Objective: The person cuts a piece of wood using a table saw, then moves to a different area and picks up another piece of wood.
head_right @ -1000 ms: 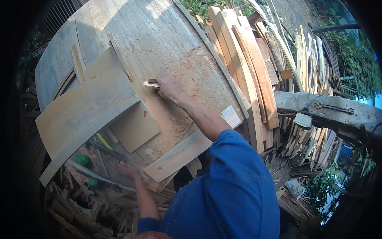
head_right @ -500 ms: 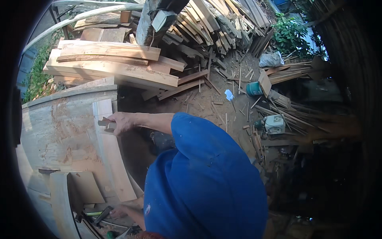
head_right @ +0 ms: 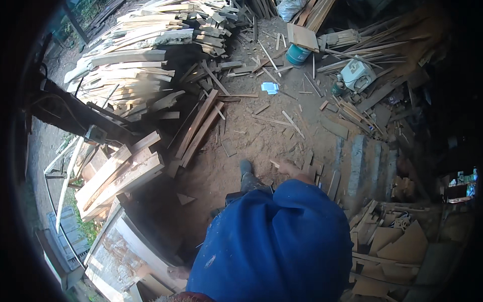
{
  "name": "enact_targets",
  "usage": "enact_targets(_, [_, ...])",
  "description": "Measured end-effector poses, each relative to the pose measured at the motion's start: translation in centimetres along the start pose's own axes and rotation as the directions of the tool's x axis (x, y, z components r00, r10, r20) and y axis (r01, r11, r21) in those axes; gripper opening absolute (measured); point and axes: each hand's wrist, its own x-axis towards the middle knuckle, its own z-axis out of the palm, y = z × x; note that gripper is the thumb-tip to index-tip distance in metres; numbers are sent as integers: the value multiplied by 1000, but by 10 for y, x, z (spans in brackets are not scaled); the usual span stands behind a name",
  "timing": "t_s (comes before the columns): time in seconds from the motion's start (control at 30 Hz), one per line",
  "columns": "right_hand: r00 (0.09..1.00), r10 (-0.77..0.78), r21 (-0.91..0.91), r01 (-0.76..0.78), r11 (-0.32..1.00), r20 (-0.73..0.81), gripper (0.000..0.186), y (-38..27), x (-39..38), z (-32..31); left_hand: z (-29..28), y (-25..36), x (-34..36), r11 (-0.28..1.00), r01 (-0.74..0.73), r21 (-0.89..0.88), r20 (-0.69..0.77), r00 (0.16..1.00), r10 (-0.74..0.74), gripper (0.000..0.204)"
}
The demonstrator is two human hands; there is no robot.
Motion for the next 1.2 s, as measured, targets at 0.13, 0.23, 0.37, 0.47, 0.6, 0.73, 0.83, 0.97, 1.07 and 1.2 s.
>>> enact_targets(0.13, [998, -31, 22, 30, 999, 50, 83, 80, 40, 9, 112, 126, -67, 854, -428, -296, 526, 673, 520, 43])
enact_targets(0.23, [996, -59, 170, 47, 984, 66, 81, 41, 32, -17, 146, 249, -78, 958, -203, -202, 942, 229, 247, 39])
enact_targets(0.37, [989, 103, 386, -56, 921, -102, 81, 147, 55, -17, 199, 431, -179, 826, -408, -389, 910, -29, 414, 38])
enact_targets(0.47, [920, 388, 674, -255, 694, -51, 81, 215, 55, -3, 221, 536, -240, 695, -490, -526, 850, -291, 438, 42])
enact_targets(0.6, [836, 549, 680, -396, 617, -10, 83, 230, 64, -9, 318, 587, -276, 611, -532, -586, 810, -403, 426, 45])
enact_targets(0.73, [815, 579, 738, -384, 554, -10, 79, 218, 53, -6, 336, 673, -351, 492, -670, -556, 831, -453, 322, 44])
enact_targets(0.83, [806, 587, 668, -475, 573, 69, 76, 205, 66, 2, 361, 722, -363, 456, -668, -588, 809, -494, 319, 44])
enact_targets(0.97, [815, 579, 607, -468, 643, 15, 57, 187, 83, 48, 406, 772, -386, 438, -579, -687, 723, -605, 333, 43])
enact_targets(1.07, [909, 408, 452, -400, 797, 84, 67, 157, 149, -20, 436, 825, -391, 502, -484, -717, 681, -641, 355, 48])
enact_targets(1.2, [873, 488, 588, -407, 699, 23, 62, 146, 258, -148, 508, 874, -381, 514, -443, -734, 664, -624, 411, 47])
